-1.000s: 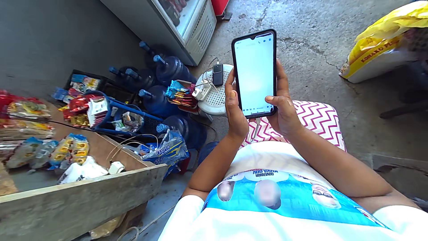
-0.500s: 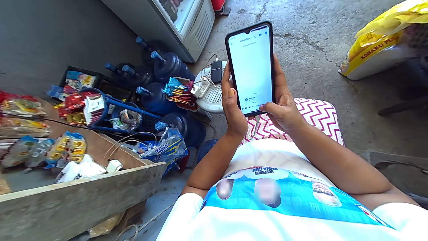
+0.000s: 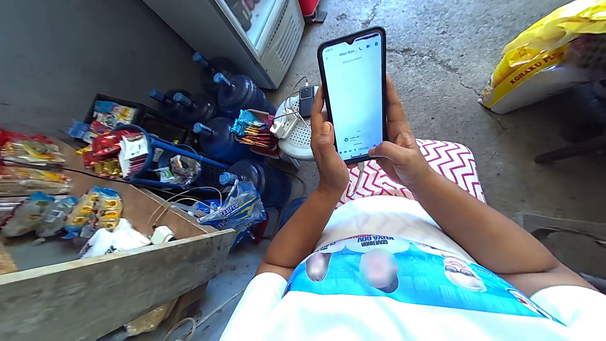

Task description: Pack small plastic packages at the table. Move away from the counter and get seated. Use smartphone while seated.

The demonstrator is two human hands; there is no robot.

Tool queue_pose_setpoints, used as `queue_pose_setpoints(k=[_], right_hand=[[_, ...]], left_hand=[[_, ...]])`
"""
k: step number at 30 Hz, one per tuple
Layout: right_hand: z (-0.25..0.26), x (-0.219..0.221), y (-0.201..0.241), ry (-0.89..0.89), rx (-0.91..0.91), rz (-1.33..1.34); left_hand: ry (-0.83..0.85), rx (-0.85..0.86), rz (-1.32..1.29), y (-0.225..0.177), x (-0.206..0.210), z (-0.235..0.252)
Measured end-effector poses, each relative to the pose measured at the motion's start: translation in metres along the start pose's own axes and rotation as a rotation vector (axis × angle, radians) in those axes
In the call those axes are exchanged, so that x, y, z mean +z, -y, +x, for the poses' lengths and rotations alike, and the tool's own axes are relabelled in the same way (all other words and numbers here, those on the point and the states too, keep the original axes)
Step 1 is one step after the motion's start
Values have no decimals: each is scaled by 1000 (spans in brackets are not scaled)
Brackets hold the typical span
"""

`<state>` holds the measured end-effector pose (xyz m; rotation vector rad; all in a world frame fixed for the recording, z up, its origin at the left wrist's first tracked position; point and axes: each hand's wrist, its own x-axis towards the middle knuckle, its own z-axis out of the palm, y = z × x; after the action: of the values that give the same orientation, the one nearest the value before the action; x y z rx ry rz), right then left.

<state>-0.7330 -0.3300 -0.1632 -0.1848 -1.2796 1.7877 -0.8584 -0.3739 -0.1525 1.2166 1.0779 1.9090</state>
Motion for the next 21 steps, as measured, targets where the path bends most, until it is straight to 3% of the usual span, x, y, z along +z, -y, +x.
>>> queue_pose_setpoints(k=[4,11,21], right_hand=[[0,2,3,-50,44,40],[3,-7,6,-138,89,132],[1,-6,5,-103,61,103]], left_hand=[[55,12,63,-5,-3,1],[301,-145,149,-21,-27,17],[345,-156,72,-24,-31,17]])
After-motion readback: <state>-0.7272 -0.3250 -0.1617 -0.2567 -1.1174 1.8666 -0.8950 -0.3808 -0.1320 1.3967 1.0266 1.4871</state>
